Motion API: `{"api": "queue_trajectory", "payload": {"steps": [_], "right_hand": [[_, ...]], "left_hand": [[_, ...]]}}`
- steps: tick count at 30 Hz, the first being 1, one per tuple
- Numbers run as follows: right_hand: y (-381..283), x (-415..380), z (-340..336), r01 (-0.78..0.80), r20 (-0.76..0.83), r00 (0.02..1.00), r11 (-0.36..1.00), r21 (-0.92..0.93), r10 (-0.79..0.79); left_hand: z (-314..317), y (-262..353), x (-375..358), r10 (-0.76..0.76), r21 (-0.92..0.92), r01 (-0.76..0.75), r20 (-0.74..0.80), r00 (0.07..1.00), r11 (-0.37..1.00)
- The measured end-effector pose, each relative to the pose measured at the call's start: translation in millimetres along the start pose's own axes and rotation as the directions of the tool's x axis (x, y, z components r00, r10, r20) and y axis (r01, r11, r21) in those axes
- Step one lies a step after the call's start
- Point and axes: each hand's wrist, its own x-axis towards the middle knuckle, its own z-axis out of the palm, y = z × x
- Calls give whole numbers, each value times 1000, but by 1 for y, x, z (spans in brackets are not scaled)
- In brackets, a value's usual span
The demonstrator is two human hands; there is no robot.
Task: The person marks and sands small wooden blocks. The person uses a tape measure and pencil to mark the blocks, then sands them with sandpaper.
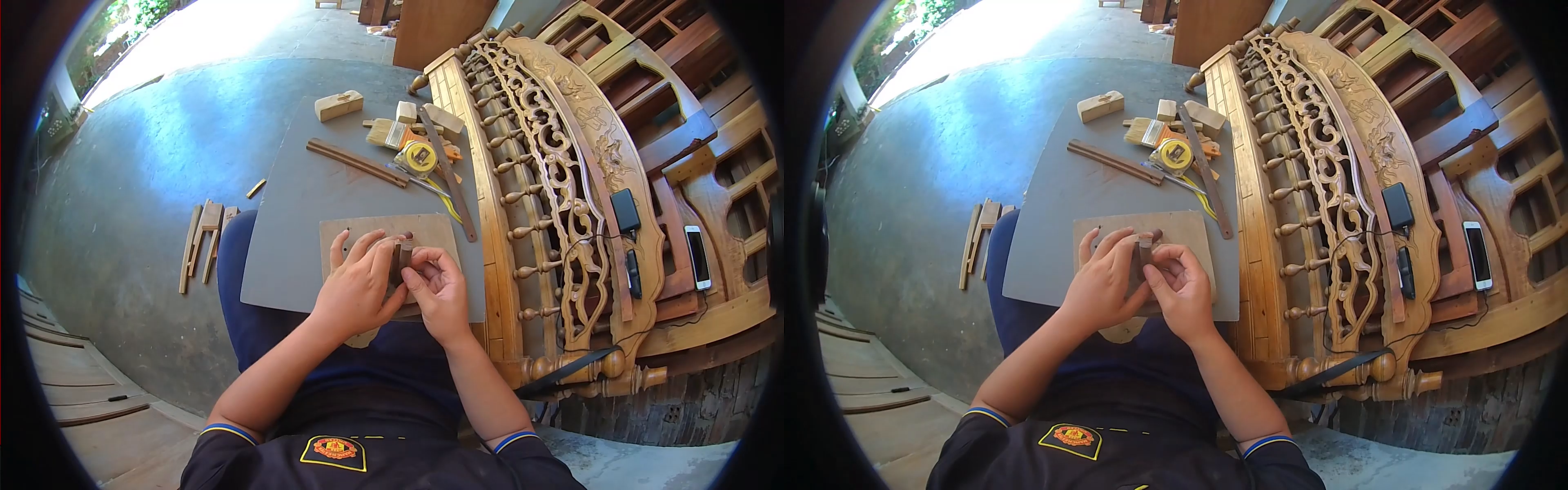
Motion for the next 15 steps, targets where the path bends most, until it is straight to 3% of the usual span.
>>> {"api": "queue_trajectory", "payload": {"steps": [8, 11, 14, 15], "right_hand": [[-3, 0, 6, -45, -23, 999, 995, -84, 43], [-2, 1, 7, 5, -92, 996, 992, -124, -17], [-7, -1, 0, -45, -48, 998, 985, -166, 38], [-10, -2, 4, -52, -109, 993, 988, -145, 37]], "left_hand": [[-2, 2, 0, -15, 39, 15, 6, 1000, 999], [-5, 7, -2, -10, 135, 13, -22, 1000, 991], [-5, 7, -6, -25, 203, 34, -45, 999, 979], [-4, 7, -9, -41, 219, 50, -45, 998, 974]]}}
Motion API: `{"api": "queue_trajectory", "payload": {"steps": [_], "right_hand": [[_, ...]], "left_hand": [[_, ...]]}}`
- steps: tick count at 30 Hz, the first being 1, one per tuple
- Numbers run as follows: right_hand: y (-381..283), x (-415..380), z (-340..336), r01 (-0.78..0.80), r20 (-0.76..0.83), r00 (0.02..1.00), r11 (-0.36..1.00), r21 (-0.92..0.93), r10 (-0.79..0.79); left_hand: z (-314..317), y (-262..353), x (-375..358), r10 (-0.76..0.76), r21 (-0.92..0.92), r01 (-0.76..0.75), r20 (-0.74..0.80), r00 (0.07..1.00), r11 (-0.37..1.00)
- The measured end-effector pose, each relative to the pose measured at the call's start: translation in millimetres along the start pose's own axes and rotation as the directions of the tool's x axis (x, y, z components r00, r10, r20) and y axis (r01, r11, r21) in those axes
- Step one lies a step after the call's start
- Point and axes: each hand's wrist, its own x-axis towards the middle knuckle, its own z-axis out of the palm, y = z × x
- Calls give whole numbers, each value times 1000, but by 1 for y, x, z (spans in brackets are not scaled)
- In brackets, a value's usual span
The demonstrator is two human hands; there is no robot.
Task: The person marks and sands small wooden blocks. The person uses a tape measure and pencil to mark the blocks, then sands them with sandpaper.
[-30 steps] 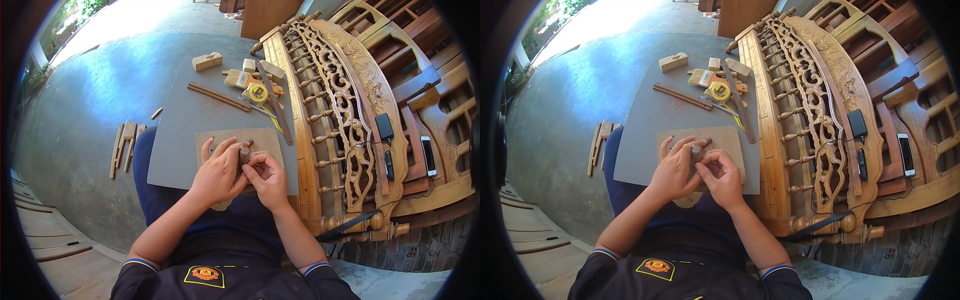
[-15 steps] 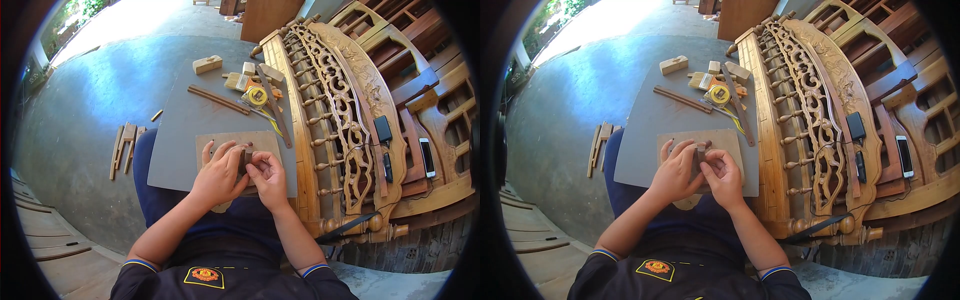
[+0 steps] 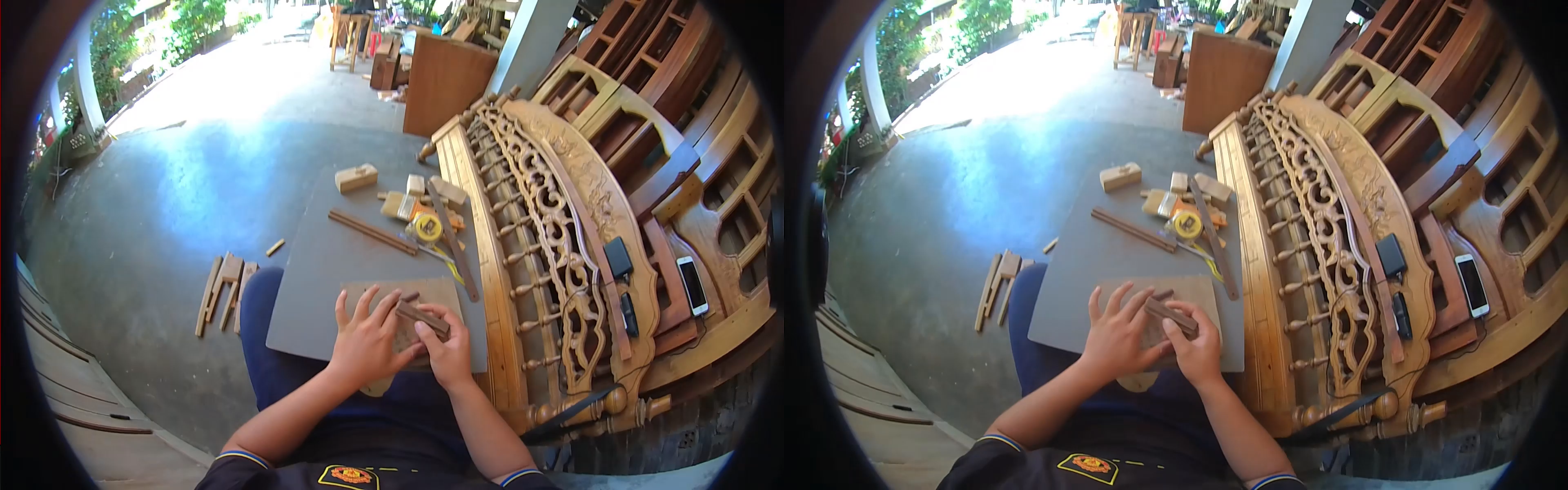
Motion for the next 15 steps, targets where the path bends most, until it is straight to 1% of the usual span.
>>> {"api": "queue_trajectory", "payload": {"steps": [1, 2, 3, 5, 6, 9, 10, 12, 13, 14, 15], "right_hand": [[-3, -1, 1, -17, 9, 1000, 1000, 15, 17], [-6, -2, 0, -37, 16, 999, 999, 31, 37], [-7, -4, 0, -60, 21, 998, 997, 50, 60], [-1, -6, -4, -14, 17, 1000, 998, 55, 13], [3, -5, -6, 7, 15, 1000, 998, 57, -8], [17, -2, -13, 28, 36, 999, 995, 99, -31], [17, -2, -14, 24, 41, 999, 994, 108, -28], [16, -2, -14, 11, 51, 999, 993, 121, -17], [15, -2, -12, 28, 60, 998, 998, 62, -32], [15, -3, -9, 43, 69, 997, 999, 3, -43], [14, -4, -6, 57, 81, 995, 997, -56, -52]], "left_hand": [[-2, 0, -3, -17, 17, 17, 6, 1000, 1000], [-7, 1, -4, 13, 38, -13, -14, 1000, 999], [-7, 1, -7, 12, 29, -12, -1, 1000, 1000], [-7, -1, -11, 13, 9, -14, 30, 999, 1000], [-10, -2, -11, 36, -14, -36, 10, 999, 999], [-13, -6, -11, 51, -101, -51, -5, 999, 994], [-14, -8, -13, 41, -113, -38, 26, 999, 993], [-9, -14, -16, 40, -123, -37, 19, 999, 992], [-7, -17, -17, 36, -132, -34, 17, 999, 991], [-8, -18, -17, 28, -145, -20, 56, 998, 989], [-8, -18, -17, 49, -125, -43, 45, 998, 991]]}}
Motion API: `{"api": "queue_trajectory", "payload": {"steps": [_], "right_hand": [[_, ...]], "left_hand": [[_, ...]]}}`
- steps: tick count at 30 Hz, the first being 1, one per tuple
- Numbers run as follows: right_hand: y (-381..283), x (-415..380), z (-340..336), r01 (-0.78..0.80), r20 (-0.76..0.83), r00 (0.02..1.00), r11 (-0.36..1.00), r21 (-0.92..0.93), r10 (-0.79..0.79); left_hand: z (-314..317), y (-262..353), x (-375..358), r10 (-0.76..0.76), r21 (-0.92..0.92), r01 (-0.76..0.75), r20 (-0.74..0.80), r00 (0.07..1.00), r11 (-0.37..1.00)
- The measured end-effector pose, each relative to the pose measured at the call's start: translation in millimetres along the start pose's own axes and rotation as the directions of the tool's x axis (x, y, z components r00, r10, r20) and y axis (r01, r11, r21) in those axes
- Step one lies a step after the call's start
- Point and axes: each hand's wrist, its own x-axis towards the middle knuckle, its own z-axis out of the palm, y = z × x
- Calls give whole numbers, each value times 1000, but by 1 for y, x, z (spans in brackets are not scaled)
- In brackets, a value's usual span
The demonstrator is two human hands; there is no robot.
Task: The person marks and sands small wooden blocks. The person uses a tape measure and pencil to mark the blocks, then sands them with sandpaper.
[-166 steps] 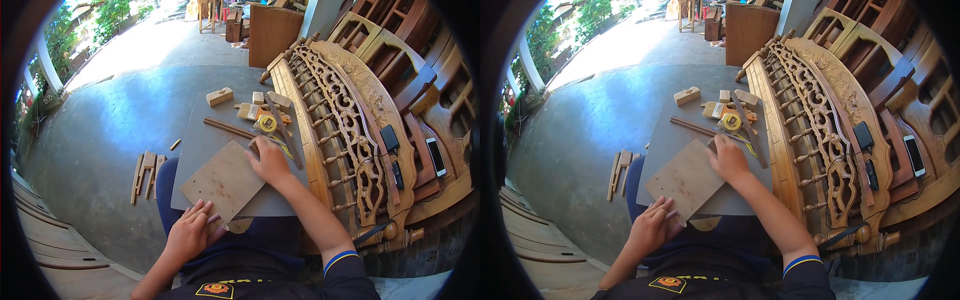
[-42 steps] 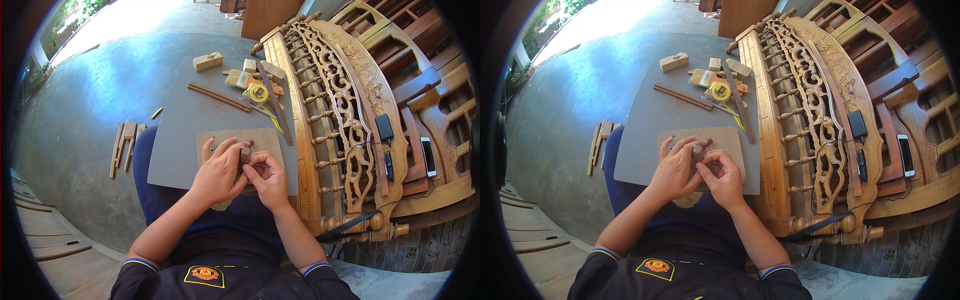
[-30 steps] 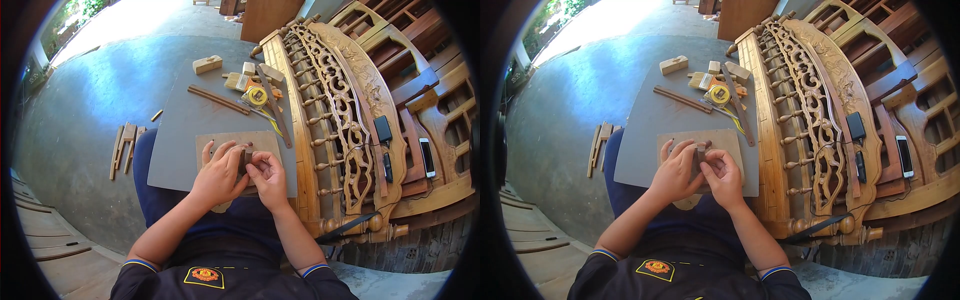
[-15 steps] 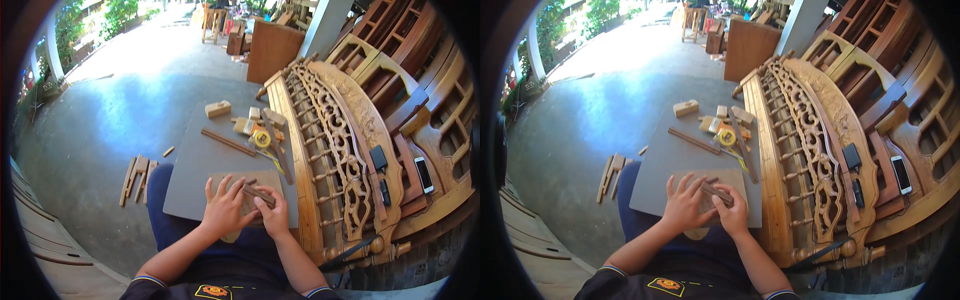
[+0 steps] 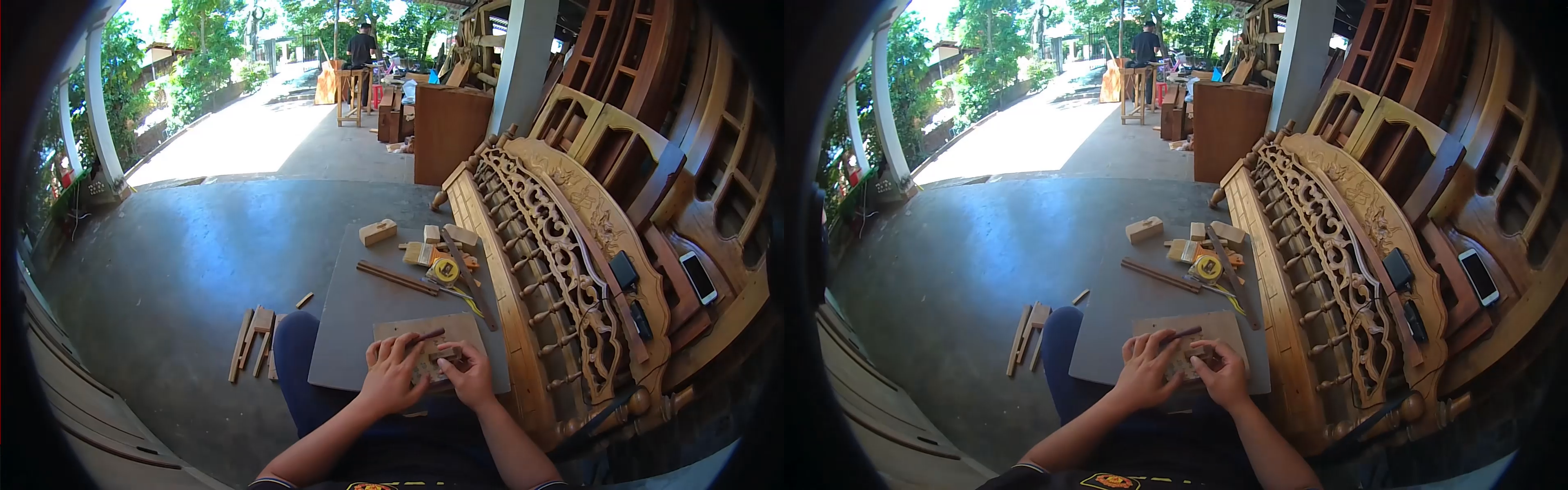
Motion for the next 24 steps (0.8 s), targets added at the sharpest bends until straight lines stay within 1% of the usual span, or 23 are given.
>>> {"api": "queue_trajectory", "payload": {"steps": [2, 3, 5, 6, 9, 12, 13, 16, 17, 20, 21, 24], "right_hand": [[-14, -2, 6, 168, 45, 986, 949, -268, -161], [-19, 0, 8, 255, 86, 967, 884, -391, -241], [-17, 8, 6, 376, 168, 926, 803, -462, -337], [-17, 14, 3, 437, 214, 899, 752, -493, -382], [-25, 20, -3, 286, 155, 957, 705, -649, -245], [-27, 11, 2, 170, 105, 985, 694, -700, -136], [-30, 1, 8, 294, 184, 954, 610, -736, -238], [-44, -4, 2, 345, 355, 925, 696, -630, -137], [-41, 1, -6, 343, 325, 932, 676, -652, -159], [-31, 23, -30, 337, 180, 934, 591, -733, -310], [-35, 21, -30, 271, 171, 961, 631, -727, -215], [-33, 1, -15, 524, 435, 849, 570, -633, -299]], "left_hand": [[1, 0, -1, 41, 49, -41, -17, 999, 998], [1, 0, -1, 37, 74, -38, 15, 999, 997], [3, -1, -1, 21, 125, -29, 65, 998, 992], [4, -1, 0, 18, 120, -25, 58, 998, 992], [6, -2, -3, 14, 105, -21, 62, 998, 994], [7, -3, -4, -19, 124, 0, 150, 988, 992], [13, -8, -7, -14, 130, -8, 162, 987, 991], [11, -9, -8, -57, 161, 22, 214, 975, 987], [10, -9, -12, -70, 153, 35, 227, 971, 988], [8, -9, -9, -91, 162, 51, 250, 964, 985], [12, -10, -10, -101, 183, 53, 263, 959, 982], [8, -11, -1, -104, 216, 39, 299, 949, 976]]}}
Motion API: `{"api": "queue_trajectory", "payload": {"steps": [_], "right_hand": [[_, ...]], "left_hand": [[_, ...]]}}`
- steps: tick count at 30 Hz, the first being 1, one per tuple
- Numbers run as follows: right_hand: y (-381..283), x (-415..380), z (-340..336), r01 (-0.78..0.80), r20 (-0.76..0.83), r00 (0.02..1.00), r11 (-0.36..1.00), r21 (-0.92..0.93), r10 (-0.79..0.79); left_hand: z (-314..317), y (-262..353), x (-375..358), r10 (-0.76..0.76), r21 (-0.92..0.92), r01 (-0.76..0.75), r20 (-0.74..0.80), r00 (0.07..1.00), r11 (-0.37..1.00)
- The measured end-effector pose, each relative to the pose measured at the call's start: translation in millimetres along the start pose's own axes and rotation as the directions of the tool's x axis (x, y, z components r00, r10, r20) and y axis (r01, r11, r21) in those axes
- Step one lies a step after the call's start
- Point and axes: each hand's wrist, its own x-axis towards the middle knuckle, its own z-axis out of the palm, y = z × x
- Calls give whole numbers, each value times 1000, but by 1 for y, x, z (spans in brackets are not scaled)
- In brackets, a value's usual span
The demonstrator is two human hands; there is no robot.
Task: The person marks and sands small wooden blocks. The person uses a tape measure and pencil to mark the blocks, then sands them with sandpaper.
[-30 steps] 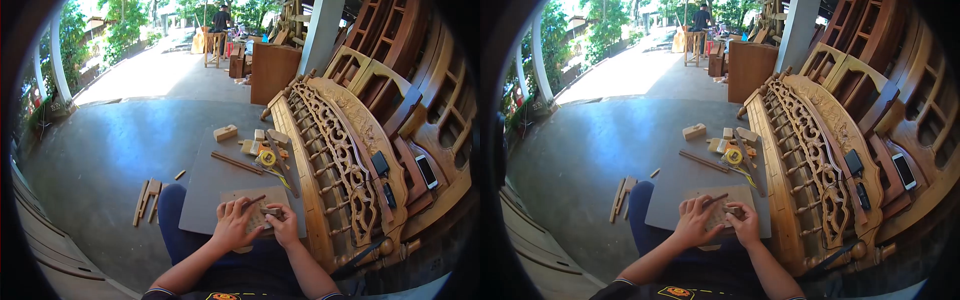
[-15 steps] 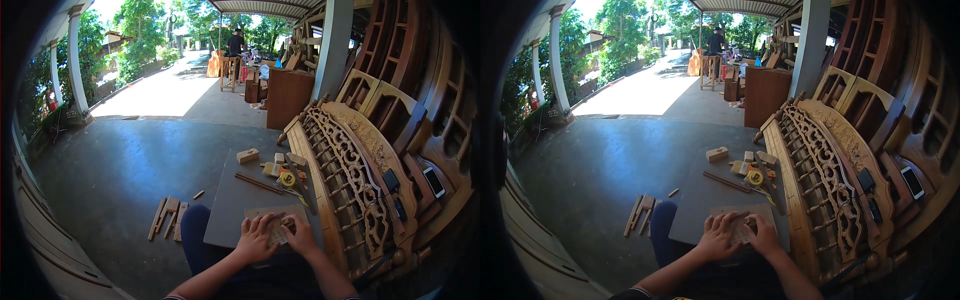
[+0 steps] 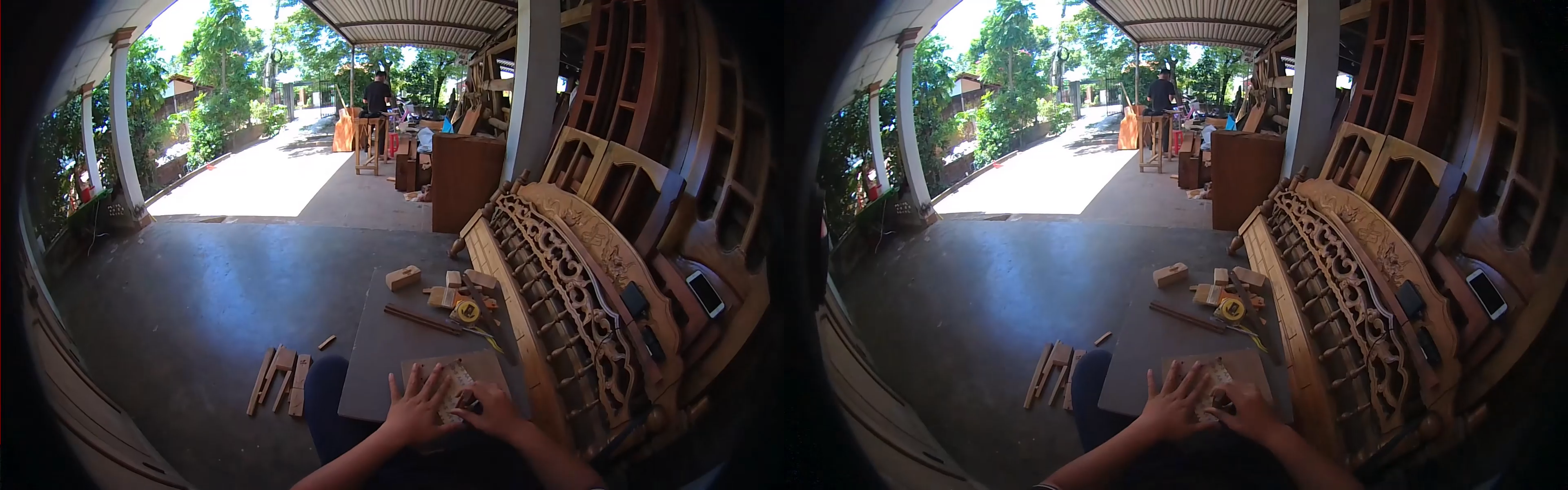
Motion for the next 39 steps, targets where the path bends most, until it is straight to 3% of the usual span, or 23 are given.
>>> {"api": "queue_trajectory", "payload": {"steps": [1, 4, 7, 10, 12, 13, 14, 16, 17, 19, 22, 23, 26, 27, 30, 35, 39], "right_hand": [[-3, -1, 1, 51, -20, 998, 995, -84, -53], [29, 5, -2, -141, -138, 981, 990, -30, 136], [11, 11, -30, -343, 0, 938, 924, 170, 348], [-14, 6, -36, -140, -83, 984, 974, 179, 157], [-11, 5, -42, -213, -256, 919, 923, 321, 301], [-7, 2, -47, -224, -342, 871, 903, 366, 354], [-4, -4, -48, -211, -344, 855, 865, 456, 389], [3, -13, -45, -161, -327, 836, 766, 622, 441], [3, -17, -43, -138, -257, 864, 693, 708, 434], [1, -27, -36, -100, -129, 914, 522, 847, 385], [3, -38, -35, -68, 27, 918, 91, 994, 396], [0, -36, -30, -31, -10, 887, 81, 996, 462], [-3, -29, -21, -92, -37, 790, 178, 980, 612], [1, -29, -13, -123, -85, 757, 270, 955, 647], [0, -23, -5, -223, -99, 738, 380, 898, 668], [-4, -8, 16, -11, -401, 829, 730, 684, 389], [-11, -7, 11, -18, -428, 884, 930, 368, 186]], "left_hand": [[-1, 1, -4, 5, 8, -5, 36, 999, 1000], [-14, 5, -7, 22, 18, -23, 37, 999, 1000], [-18, 7, -7, 30, -11, -29, 72, 997, 1000], [-22, -3, -8, 84, -203, -72, 49, 995, 976], [-27, -5, -10, 117, -381, -105, 9, 993, 919], [-36, 5, -13, 62, -465, -104, -105, 993, 879], [-42, 8, -13, 90, -514, -148, -136, 987, 845], [-52, 5, -17, 115, -602, -221, -209, 971, 767], [-56, 7, -19, 148, -538, -265, -250, 957, 800], [-57, 11, -24, 95, -765, -172, -145, 985, 621], [-49, 23, -23, -48, -922, -47, -71, 996, 385], [-44, 28, -24, -115, -950, -13, -52, 992, 312], [-21, 27, -19, -176, -789, -3, -140, 974, 614], [-30, 36, -16, -178, -727, -12, -184, 967, 687], [-19, 29, -8, -229, -648, 74, -158, 960, 758], [-7, 21, 7, -257, -427, 127, -263, 930, 895], [-17, 16, 14, -211, -362, 58, -399, 892, 930]]}}
